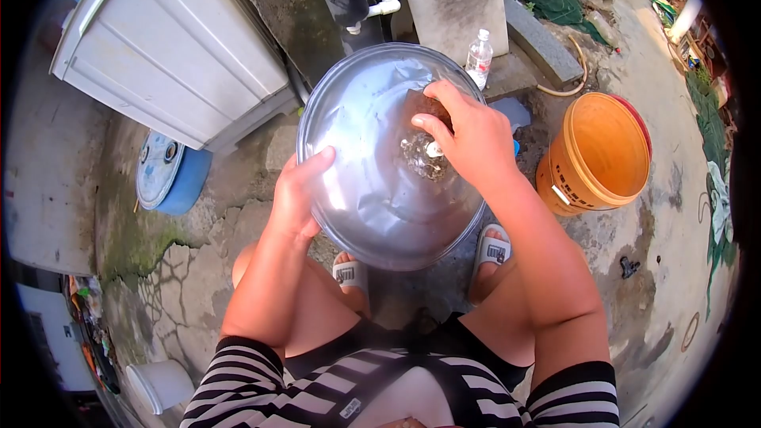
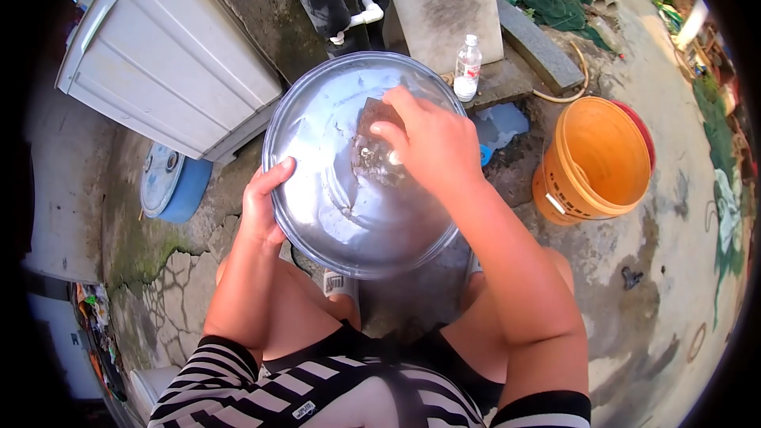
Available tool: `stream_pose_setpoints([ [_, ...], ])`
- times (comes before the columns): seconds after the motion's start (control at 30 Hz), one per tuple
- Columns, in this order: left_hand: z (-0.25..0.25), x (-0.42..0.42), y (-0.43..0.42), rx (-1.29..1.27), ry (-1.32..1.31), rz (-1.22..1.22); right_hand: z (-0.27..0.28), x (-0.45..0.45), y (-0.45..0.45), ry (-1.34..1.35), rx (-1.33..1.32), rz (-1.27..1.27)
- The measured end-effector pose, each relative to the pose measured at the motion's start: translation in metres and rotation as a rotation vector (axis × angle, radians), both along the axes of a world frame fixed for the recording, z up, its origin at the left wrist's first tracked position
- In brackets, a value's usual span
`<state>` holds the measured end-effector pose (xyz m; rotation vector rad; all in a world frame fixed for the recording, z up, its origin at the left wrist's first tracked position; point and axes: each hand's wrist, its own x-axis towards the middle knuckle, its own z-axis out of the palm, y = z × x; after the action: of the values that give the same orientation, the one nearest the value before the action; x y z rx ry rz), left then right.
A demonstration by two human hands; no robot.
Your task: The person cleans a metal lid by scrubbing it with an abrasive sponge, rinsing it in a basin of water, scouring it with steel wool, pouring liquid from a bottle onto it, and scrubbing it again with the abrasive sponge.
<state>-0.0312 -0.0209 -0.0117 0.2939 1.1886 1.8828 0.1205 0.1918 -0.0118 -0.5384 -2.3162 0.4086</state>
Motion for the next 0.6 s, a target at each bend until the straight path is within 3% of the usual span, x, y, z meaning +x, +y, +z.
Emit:
stream_pose_setpoints([
  [0.6, -0.0019, -0.0009, -0.0009, 0.01, -0.008, -0.014, 0.0005, -0.0005, -0.0008, 0.007, -0.029, -0.025],
])
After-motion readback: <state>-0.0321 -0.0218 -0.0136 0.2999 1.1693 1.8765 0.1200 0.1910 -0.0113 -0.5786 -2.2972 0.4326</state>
